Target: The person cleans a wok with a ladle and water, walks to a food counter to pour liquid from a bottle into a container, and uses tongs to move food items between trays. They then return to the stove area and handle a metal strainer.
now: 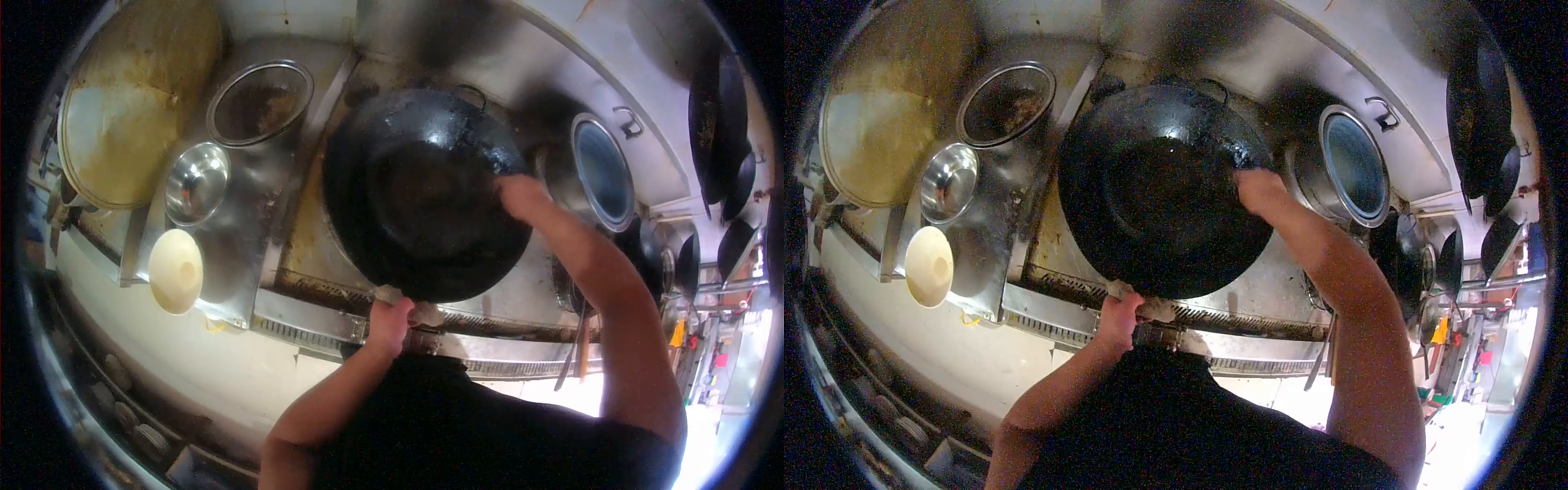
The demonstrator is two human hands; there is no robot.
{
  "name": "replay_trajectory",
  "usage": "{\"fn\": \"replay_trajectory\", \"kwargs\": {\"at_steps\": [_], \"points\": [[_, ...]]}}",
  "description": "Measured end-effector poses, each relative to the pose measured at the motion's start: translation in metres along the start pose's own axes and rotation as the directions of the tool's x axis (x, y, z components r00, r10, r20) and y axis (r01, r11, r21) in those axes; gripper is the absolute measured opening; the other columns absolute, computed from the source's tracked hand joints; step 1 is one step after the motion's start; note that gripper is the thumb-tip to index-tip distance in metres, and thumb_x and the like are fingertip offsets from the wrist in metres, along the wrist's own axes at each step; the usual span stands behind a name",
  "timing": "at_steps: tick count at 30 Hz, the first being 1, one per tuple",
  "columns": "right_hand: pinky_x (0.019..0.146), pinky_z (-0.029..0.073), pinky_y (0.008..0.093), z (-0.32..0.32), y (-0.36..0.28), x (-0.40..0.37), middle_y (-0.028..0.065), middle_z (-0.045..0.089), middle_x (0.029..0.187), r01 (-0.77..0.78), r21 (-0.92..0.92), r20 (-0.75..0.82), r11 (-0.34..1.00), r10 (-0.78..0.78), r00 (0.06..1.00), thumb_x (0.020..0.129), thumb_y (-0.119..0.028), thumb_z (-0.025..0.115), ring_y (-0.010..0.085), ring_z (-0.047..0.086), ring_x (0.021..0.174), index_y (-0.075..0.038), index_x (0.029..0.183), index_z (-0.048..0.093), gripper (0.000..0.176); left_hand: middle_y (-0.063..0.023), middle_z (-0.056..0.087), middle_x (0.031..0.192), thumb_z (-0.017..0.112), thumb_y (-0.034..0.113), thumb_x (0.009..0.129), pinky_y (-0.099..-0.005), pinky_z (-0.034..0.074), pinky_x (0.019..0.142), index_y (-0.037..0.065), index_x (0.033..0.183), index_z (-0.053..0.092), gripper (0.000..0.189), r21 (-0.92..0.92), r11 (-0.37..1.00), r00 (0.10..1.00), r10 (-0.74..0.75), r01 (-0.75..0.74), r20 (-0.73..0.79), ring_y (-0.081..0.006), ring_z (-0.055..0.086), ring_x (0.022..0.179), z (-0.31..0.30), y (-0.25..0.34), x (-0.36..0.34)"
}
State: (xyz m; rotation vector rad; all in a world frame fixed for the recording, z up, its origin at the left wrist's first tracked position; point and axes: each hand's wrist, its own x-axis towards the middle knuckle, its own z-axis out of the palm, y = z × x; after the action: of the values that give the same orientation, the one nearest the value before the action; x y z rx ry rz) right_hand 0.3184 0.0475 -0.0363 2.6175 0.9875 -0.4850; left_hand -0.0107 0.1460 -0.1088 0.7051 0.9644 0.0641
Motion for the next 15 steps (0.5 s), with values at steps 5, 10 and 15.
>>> {"fn": "replay_trajectory", "kwargs": {"at_steps": [5, 10, 15], "points": [[0.085, 0.047, 0.0429, 0.003, -0.090, 0.081, 0.0175, 0.062, 0.105, 0.148, 0.480, -0.236, 0.865, -0.036, 0.971, 0.081, -0.018, 0.053, 0.0349, 0.059, 0.097, -0.016, 0.118, 0.056, 0.038, -0.0083, 0.058, 0.082, 0.059, 0.006, 0.075, -0.0326, 0.053, 0.058, 0.000, 0.092, 0.055, 0.019, 0.037, 0.999, 0.998, 0.032, -0.031, -0.045, -0.0203, 0.059, 0.074, -0.001, -0.003, 0.005], [0.084, 0.047, 0.0393, 0.028, -0.124, 0.014, 0.0162, 0.063, 0.102, 0.440, 0.567, -0.124, 0.696, -0.456, 0.881, 0.080, -0.022, 0.058, 0.0341, 0.060, 0.094, -0.013, 0.114, 0.058, 0.035, -0.0071, 0.057, 0.087, 0.060, 0.006, 0.074, -0.0324, 0.052, 0.059, 0.003, 0.093, 0.054, 0.020, -0.052, 0.998, 0.999, -0.036, 0.037, 0.013, -0.0197, 0.058, 0.077, 0.003, 0.001, -0.002], [0.082, 0.048, 0.0418, 0.012, -0.073, -0.080, 0.0149, 0.063, 0.102, 0.267, 0.256, 0.157, 0.929, -0.313, 0.937, 0.081, -0.020, 0.054, 0.0330, 0.060, 0.093, -0.019, 0.121, 0.055, 0.040, -0.0065, 0.057, 0.088, 0.061, 0.007, 0.074, -0.0351, 0.051, 0.065, 0.004, 0.092, 0.054, 0.020, -0.111, 0.988, 0.988, -0.091, 0.105, 0.128, -0.0197, 0.058, 0.077, -0.005, -0.004, 0.005]]}}
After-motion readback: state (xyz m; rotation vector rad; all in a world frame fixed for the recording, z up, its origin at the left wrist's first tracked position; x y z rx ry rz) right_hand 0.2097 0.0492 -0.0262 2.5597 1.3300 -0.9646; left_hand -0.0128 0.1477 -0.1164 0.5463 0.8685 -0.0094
